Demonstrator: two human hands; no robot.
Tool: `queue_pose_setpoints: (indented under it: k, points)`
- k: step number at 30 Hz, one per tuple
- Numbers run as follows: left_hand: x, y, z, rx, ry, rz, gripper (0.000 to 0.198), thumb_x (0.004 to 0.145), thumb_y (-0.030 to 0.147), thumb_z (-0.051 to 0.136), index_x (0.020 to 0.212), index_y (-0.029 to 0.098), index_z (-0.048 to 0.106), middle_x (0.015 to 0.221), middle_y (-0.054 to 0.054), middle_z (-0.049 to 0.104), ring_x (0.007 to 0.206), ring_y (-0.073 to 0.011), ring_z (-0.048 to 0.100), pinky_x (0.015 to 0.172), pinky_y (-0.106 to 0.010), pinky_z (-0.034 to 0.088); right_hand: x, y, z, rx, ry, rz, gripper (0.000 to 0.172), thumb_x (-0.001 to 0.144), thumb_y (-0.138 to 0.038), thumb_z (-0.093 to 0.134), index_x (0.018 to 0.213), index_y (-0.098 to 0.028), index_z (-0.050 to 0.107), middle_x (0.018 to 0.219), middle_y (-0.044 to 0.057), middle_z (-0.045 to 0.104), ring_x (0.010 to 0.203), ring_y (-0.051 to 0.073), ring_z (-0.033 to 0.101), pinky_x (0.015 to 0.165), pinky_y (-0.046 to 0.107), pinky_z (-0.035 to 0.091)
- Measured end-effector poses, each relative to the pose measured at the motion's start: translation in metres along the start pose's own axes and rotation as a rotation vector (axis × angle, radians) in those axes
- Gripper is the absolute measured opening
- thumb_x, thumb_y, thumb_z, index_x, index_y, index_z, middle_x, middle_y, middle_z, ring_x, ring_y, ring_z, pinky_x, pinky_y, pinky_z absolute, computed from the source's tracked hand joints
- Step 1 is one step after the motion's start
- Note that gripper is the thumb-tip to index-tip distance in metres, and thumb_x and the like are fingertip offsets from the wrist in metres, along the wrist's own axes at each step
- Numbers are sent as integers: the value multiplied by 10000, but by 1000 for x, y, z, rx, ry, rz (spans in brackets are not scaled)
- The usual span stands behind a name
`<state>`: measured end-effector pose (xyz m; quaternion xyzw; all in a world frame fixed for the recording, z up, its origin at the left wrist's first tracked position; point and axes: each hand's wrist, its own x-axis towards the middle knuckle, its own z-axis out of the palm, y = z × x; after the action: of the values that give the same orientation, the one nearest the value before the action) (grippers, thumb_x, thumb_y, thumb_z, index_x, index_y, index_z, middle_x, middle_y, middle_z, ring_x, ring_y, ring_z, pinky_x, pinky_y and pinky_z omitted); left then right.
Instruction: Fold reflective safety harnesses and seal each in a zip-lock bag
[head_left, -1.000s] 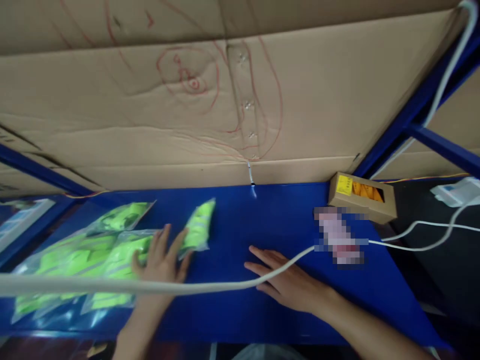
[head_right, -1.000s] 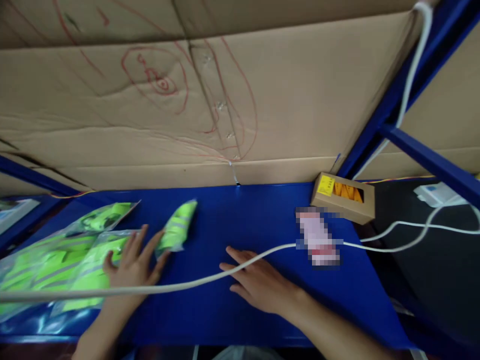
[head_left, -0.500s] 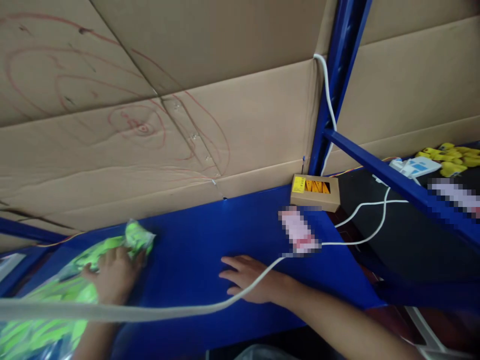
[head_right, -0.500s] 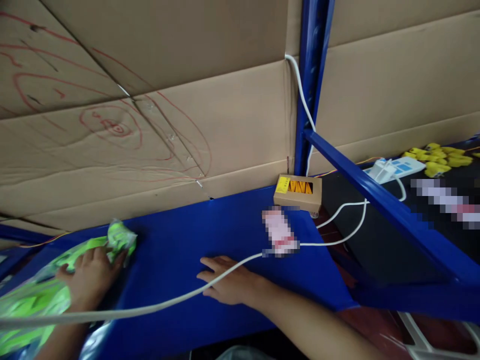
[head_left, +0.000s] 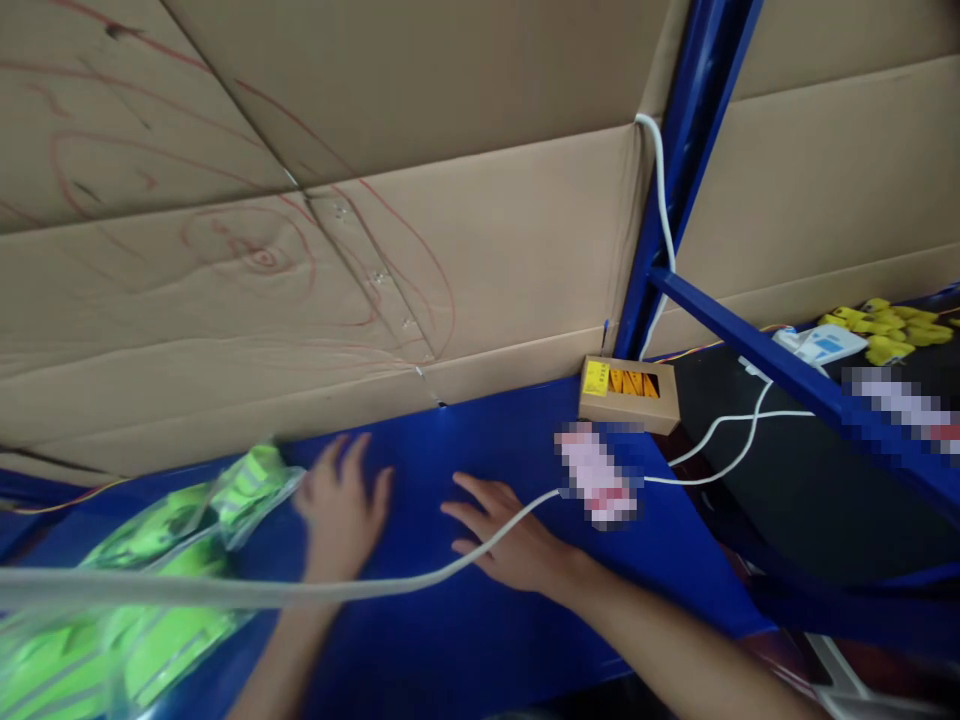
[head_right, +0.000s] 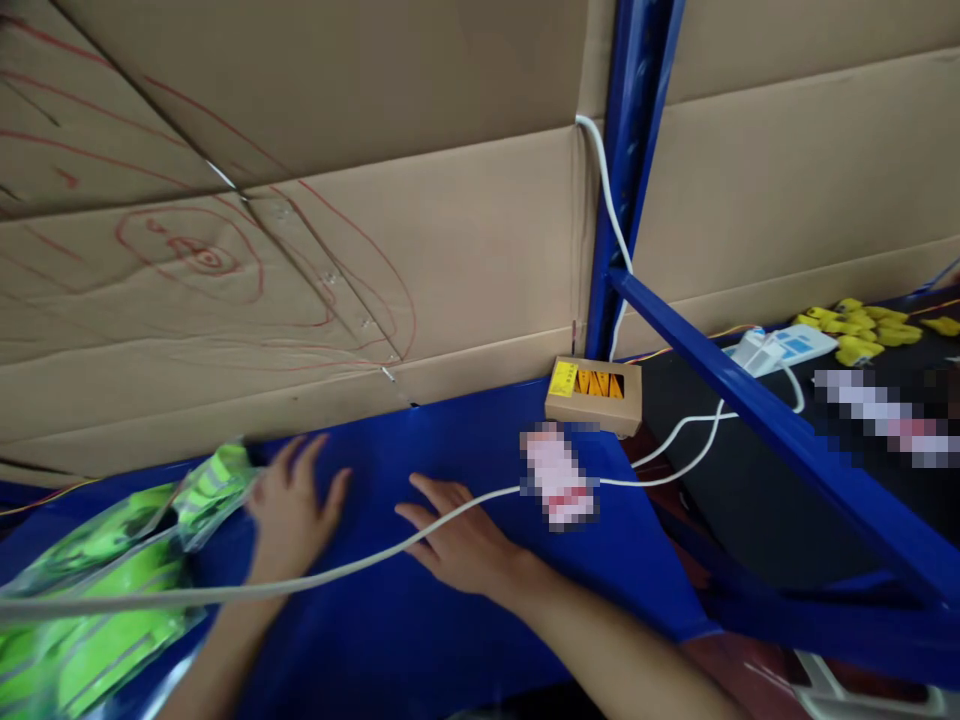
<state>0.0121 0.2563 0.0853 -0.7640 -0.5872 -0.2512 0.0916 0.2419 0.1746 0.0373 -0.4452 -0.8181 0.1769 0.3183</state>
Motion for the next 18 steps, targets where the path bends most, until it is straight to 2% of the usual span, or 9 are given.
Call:
queue_pose_setpoints:
  k: [3,4,6,8,11,15,18]
  points:
    - [-10,58,32,-434,-125,240,504,1007,369,490,1471,188,414,1553,-178,397,1463,-289,379,1208,-524,328,3,12,4,-34,96,119,622,988,-313,579,1547,-135,373,1661,215,234,1517,320,300,1185,504,373]
    - [-14,71,42,-556,-183,312,496,1012,360,480,1474,188,415,1558,-173,389,1471,-269,369,1214,-498,342,3,16,7,-59,101,151,641,977,-268,573,1557,-112,349,1653,232,245,1518,321,298,1187,511,372]
    - [-21,85,58,-646,-334,400,416,1039,312,405,1433,211,497,1558,-147,404,1468,-246,379,1224,-484,349,2,23,14,-111,86,192,629,951,-167,536,1544,-55,360,1602,268,340,1494,329,345,1191,544,362]
    - [-25,85,68,-655,-415,430,399,1048,293,379,1400,222,554,1532,-140,447,1443,-247,419,1215,-497,373,1,27,19,-143,72,212,587,934,-116,505,1507,-21,421,1538,282,439,1460,340,400,1196,579,340]
    - [-26,74,72,-664,-455,436,416,1044,301,411,1431,226,541,1517,-148,470,1434,-266,432,1200,-529,394,1,26,22,-177,29,211,538,940,-138,506,1470,-54,503,1518,249,487,1460,332,403,1219,571,304]
    - [-27,67,72,-696,-484,440,449,1041,286,419,1484,270,489,1555,-119,430,1471,-262,377,1219,-530,365,1,24,18,-236,-82,229,598,926,-226,571,1501,-92,480,1576,217,426,1497,325,340,1245,543,261]
    - [-28,69,69,-741,-510,407,464,1036,288,433,1498,293,471,1565,-101,423,1468,-260,375,1217,-524,360,-1,23,13,-185,-75,256,597,906,-221,582,1484,-100,499,1590,219,401,1488,323,352,1242,546,259]
